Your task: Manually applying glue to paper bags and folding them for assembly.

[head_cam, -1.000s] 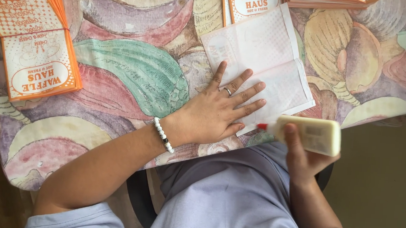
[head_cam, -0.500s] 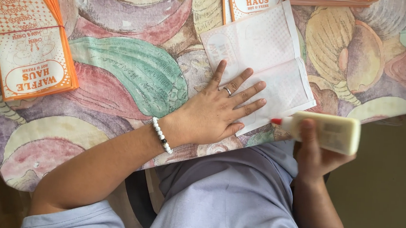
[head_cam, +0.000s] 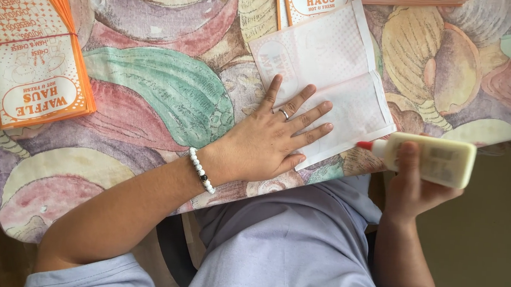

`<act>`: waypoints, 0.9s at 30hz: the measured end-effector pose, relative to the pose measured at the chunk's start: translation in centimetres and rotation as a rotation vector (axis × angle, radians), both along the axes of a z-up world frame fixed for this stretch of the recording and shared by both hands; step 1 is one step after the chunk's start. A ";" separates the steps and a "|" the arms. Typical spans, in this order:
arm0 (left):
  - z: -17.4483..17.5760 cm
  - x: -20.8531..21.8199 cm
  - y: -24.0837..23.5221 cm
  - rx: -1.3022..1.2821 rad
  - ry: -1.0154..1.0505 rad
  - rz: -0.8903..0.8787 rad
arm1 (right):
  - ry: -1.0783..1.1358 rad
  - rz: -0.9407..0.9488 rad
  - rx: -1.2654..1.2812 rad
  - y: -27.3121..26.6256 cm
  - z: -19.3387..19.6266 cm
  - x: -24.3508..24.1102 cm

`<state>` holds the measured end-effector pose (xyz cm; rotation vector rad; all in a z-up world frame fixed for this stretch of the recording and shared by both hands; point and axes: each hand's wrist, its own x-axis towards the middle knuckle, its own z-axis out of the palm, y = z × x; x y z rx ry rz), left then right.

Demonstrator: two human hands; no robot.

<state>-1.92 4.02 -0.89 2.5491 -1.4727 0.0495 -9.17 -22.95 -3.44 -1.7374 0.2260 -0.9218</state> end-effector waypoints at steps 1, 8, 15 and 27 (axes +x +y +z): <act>0.0 0.0 0.0 0.001 0.000 0.001 | 0.000 0.001 0.001 -0.5 -0.6 -0.1; -0.2 0.0 -0.1 -0.051 0.003 -0.003 | 0.106 0.103 0.187 2.9 -0.2 -1.2; 0.2 0.0 0.0 -0.039 -0.004 0.000 | -0.085 -0.128 -0.125 -2.7 -0.3 1.8; 0.1 0.1 -0.1 -0.030 0.002 0.000 | -0.109 -0.113 -0.066 -2.3 -0.3 1.7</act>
